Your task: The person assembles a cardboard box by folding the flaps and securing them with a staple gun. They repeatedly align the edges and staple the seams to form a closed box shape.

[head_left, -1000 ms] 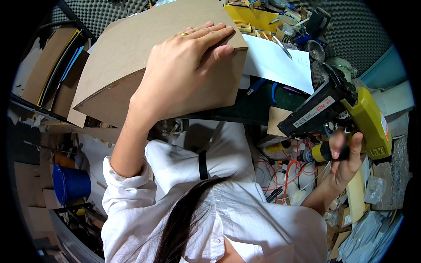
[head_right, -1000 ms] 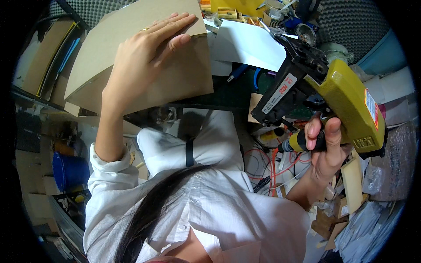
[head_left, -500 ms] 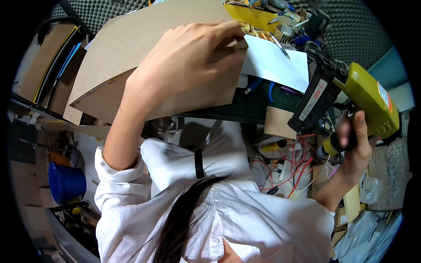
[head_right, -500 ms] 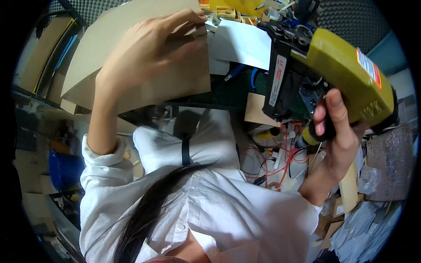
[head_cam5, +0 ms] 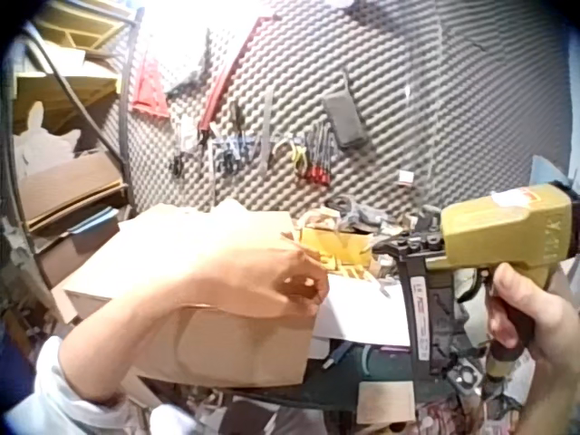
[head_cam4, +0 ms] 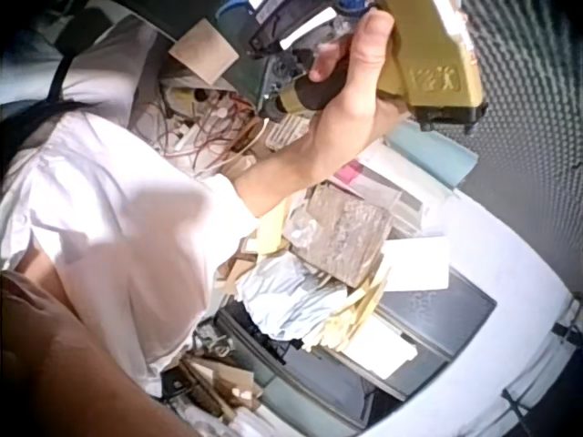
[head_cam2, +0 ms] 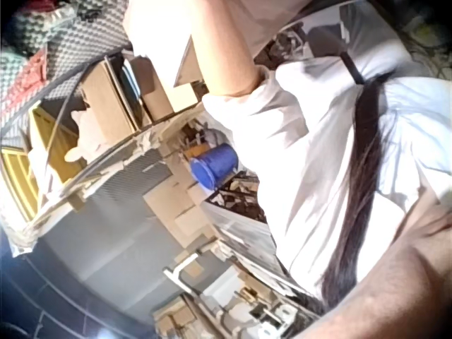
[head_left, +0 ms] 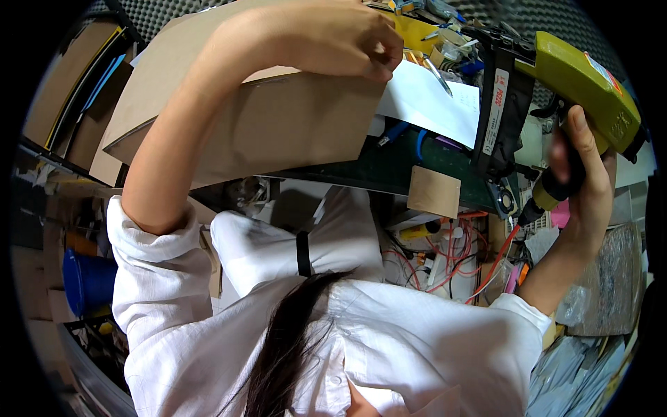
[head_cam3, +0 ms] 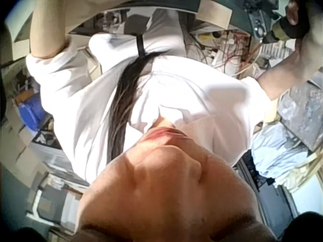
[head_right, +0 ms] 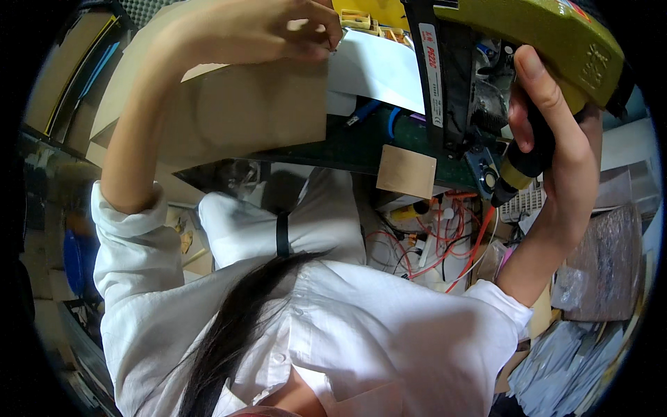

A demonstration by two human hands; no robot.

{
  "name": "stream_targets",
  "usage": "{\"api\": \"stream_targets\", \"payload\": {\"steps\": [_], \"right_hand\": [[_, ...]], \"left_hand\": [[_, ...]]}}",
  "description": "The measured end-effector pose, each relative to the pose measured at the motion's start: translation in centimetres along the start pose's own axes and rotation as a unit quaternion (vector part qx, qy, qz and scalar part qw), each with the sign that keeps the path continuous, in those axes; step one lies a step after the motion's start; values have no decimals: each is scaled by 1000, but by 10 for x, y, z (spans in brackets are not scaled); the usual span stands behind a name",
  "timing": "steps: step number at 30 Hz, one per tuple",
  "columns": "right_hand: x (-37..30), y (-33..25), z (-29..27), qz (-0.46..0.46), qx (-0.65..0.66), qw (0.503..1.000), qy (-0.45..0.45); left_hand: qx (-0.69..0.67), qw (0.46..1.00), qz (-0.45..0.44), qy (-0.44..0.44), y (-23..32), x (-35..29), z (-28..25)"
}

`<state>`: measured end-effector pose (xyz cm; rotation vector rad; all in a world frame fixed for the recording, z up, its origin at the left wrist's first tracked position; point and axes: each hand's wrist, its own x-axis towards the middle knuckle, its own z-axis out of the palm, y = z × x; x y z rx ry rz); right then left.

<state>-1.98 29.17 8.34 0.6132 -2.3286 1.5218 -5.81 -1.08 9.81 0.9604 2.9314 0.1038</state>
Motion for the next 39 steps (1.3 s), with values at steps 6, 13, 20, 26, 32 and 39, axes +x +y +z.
{"api": "stream_targets", "payload": {"steps": [6,13,20,26,32,39], "right_hand": [[23,-4,-4,-59,-80,993,-57],[78,-5,-20,-10,-211,964,-163],[122,-19,-2,-56,-317,912,-253],[117,-87,50,132,-211,913,-323],[124,-97,63,123,-236,886,-379],[136,-97,68,128,-265,863,-410]], "left_hand": [[-39,973,61,217,-21,-21,52],[-78,942,3,327,-11,-40,71],[-108,934,-8,342,-11,-44,77],[-142,931,-4,336,-14,-46,79],[-177,926,-10,332,-11,-48,78],[-166,926,-1,338,-12,-48,78]]}}
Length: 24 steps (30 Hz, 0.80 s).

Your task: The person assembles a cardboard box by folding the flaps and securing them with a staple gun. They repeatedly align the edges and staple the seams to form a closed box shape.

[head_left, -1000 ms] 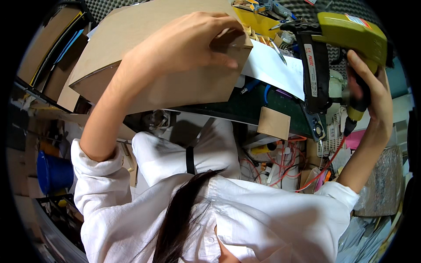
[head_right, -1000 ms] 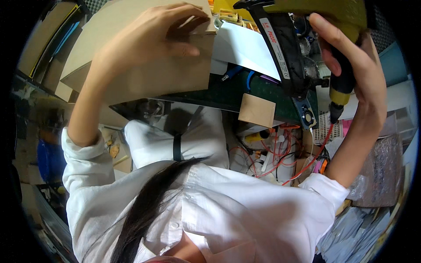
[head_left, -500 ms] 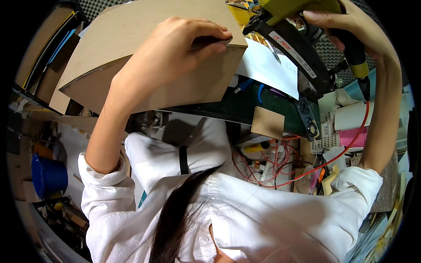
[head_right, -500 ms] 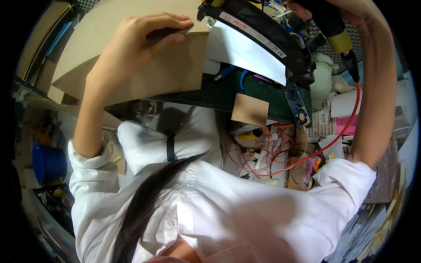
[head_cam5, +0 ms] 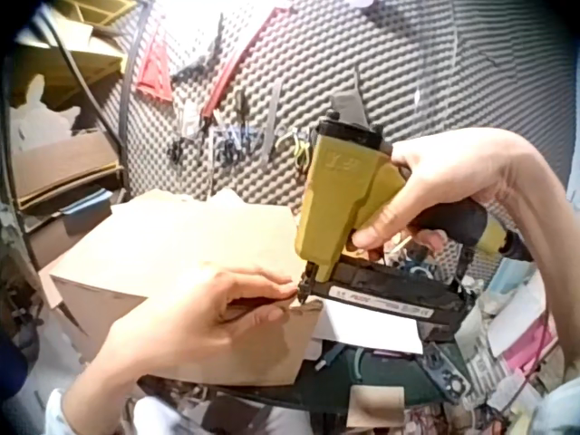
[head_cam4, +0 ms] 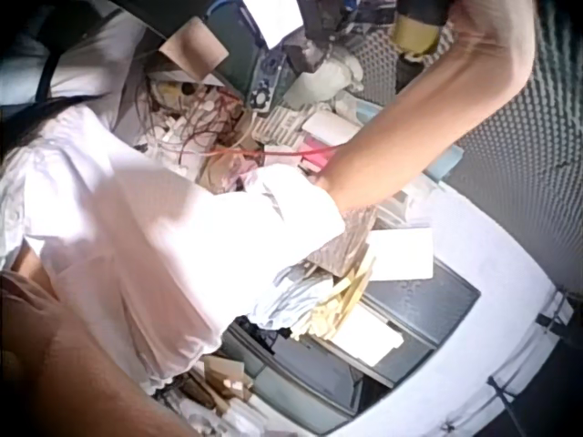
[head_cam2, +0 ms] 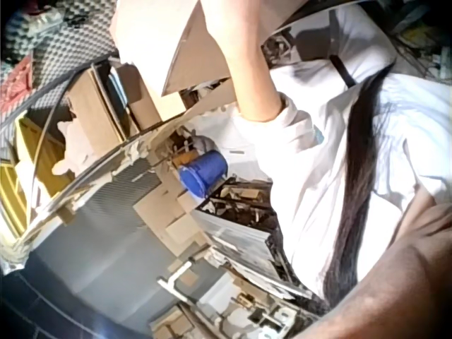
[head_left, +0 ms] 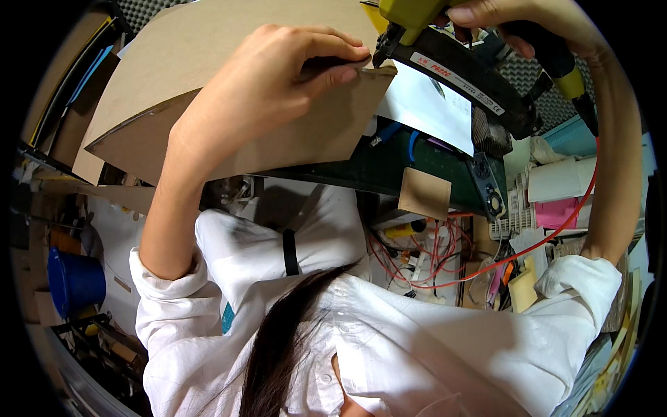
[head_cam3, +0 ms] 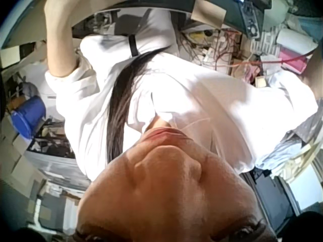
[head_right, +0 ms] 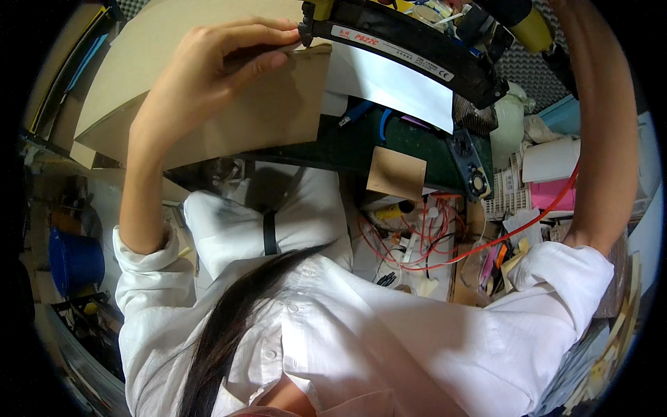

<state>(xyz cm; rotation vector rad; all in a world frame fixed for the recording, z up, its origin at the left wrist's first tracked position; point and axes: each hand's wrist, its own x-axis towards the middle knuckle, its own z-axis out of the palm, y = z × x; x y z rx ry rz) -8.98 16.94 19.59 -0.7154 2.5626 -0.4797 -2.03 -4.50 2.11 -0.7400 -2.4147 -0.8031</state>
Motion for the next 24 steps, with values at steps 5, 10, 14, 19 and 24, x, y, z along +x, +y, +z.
{"api": "stream_targets", "payload": {"steps": [5,10,14,19,24], "right_hand": [[2,-5,5,-7,-33,999,16],[4,-2,4,-1,-34,999,22],[3,-5,3,-6,-21,1000,19],[10,-4,3,-11,-26,1000,8],[13,-1,-6,-28,-27,999,-21]], "left_hand": [[12,1000,-1,8,-1,-1,1],[35,999,20,14,-2,1,1],[6,1000,-1,13,-3,-1,3],[-11,999,6,36,-4,-3,5],[0,999,27,42,-1,-2,2]]}}
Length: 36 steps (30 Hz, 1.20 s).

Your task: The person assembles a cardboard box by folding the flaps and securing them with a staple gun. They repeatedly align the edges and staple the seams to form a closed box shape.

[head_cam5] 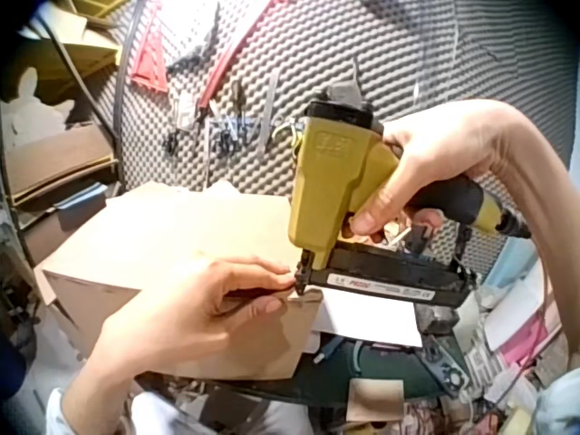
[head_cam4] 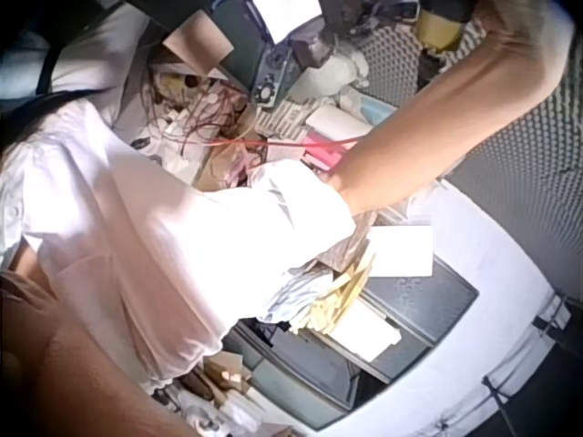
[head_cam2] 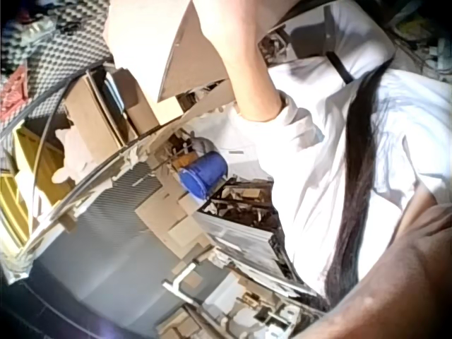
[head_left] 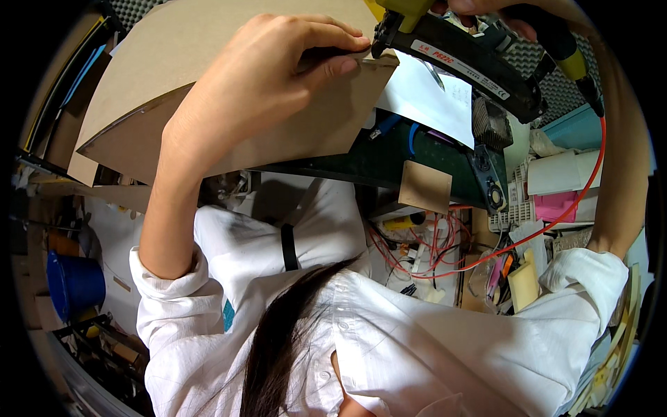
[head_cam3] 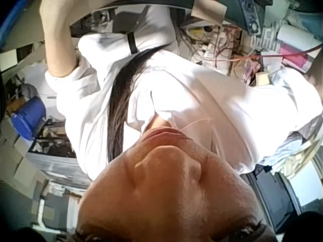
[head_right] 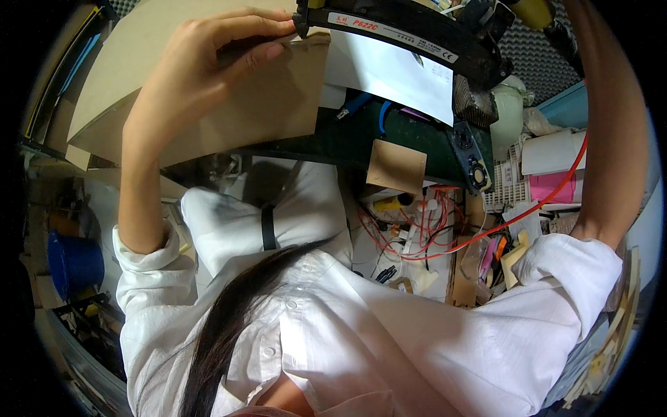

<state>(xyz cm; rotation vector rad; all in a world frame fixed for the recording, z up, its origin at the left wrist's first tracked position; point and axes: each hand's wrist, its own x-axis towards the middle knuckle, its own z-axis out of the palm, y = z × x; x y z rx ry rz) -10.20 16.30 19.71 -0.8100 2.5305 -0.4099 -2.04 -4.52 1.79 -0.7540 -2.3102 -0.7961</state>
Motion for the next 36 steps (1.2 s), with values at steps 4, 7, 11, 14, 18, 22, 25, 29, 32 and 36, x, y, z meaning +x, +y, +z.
{"api": "stream_targets", "payload": {"steps": [4,7,11,14,18,22,25,29,32,36], "right_hand": [[-1,0,2,1,-12,1000,12],[-2,-4,2,0,-29,999,16],[3,-2,2,-8,-40,999,13],[3,-7,0,13,-41,999,12],[2,-7,-4,7,-37,999,-11],[8,-4,-4,-11,-48,998,-26],[6,-5,-4,-10,-54,998,-28],[4,-10,-2,21,-67,997,-17],[8,-11,-7,6,-64,997,-31],[4,-6,-6,-24,-54,998,-26]], "left_hand": [[2,1000,4,0,-1,0,0],[-82,990,-82,-85,2,7,-4],[-45,983,-136,-113,24,9,-14],[-30,985,-131,-109,30,10,-16],[-42,984,-127,-114,30,13,-15],[-47,986,-120,-110,23,8,-15],[-44,984,-133,-114,24,11,-13],[-20,986,-120,-111,35,12,-14],[-28,994,-81,-71,4,5,-5],[8,1000,-3,-2,-4,0,1]]}}
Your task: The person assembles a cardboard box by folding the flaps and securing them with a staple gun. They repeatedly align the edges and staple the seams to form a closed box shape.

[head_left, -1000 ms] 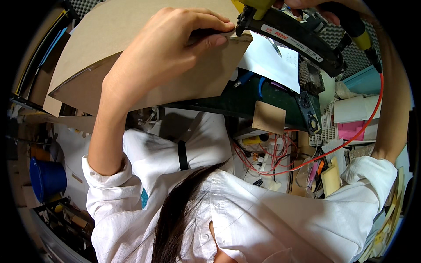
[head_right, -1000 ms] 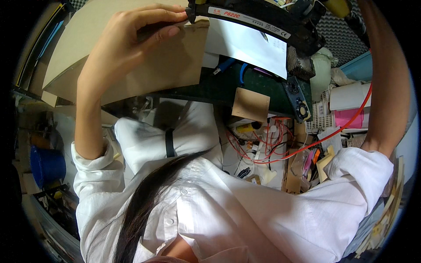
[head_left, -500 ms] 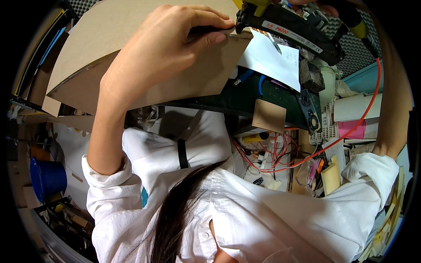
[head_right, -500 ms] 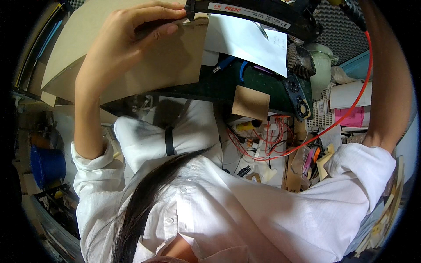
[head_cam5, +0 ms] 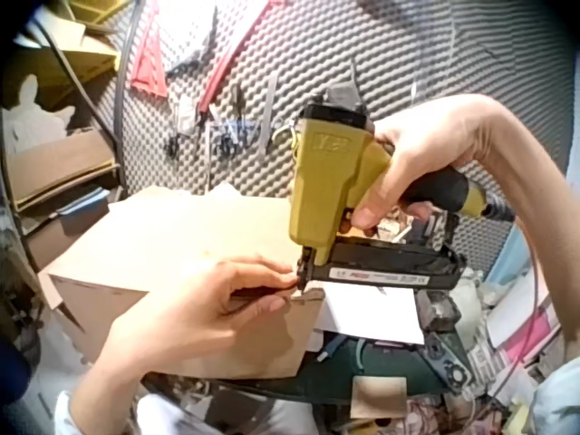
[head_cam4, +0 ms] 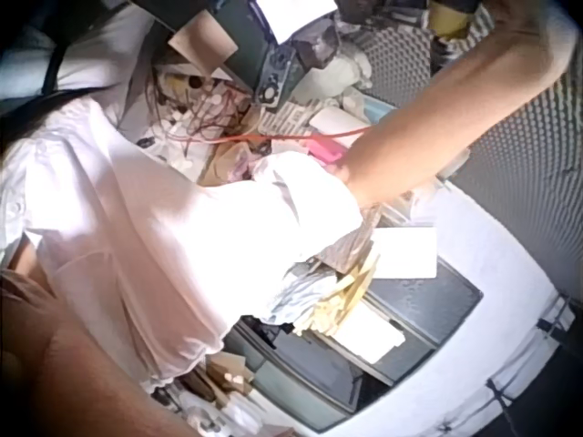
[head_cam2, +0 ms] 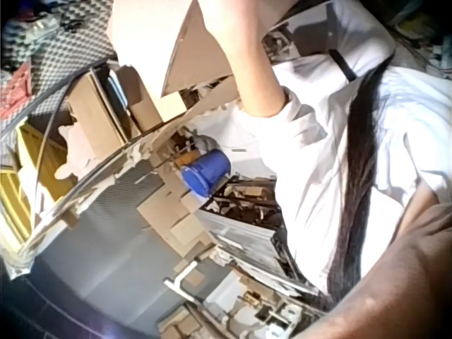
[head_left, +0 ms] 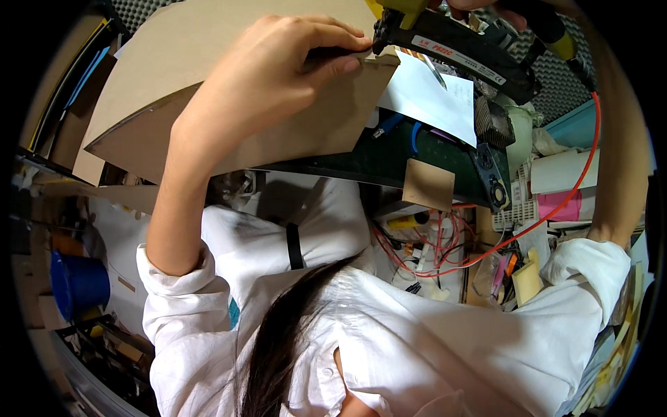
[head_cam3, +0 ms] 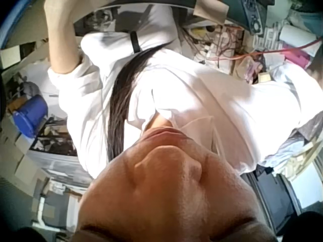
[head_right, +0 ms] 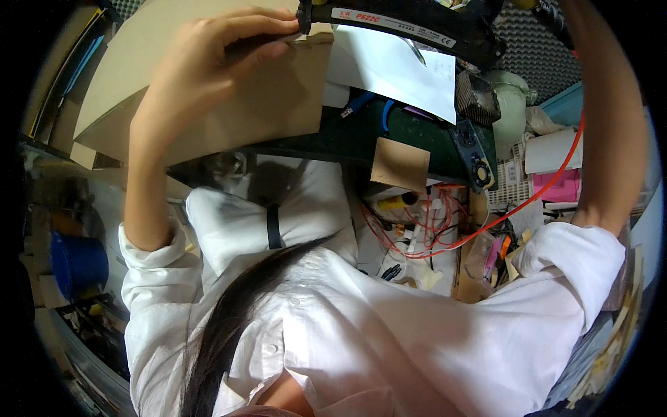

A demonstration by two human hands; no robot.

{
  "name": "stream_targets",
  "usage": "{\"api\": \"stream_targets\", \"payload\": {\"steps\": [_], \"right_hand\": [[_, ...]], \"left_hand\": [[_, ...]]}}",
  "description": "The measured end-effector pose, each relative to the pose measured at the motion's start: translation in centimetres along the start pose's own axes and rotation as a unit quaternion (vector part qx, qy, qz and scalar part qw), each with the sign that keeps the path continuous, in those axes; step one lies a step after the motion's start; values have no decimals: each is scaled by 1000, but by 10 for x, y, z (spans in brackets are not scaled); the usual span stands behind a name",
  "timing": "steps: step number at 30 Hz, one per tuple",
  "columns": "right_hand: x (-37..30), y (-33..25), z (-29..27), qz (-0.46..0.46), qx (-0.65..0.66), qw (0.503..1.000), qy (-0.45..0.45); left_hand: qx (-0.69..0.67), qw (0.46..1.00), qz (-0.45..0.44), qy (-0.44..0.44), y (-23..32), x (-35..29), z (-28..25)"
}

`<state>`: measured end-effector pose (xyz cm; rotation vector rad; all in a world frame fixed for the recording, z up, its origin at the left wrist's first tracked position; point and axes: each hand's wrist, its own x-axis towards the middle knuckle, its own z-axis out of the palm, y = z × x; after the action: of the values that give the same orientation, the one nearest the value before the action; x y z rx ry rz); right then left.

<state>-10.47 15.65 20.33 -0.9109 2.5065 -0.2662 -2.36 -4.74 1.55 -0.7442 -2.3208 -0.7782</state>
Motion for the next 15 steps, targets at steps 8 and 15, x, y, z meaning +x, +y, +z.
{"api": "stream_targets", "payload": {"steps": [8,15], "right_hand": [[-26,52,-5,-81,11,985,149],[-33,21,-2,-237,211,946,67]], "left_hand": [[117,992,-35,-27,8,-22,-31],[157,974,-163,8,-5,-78,-91]]}}
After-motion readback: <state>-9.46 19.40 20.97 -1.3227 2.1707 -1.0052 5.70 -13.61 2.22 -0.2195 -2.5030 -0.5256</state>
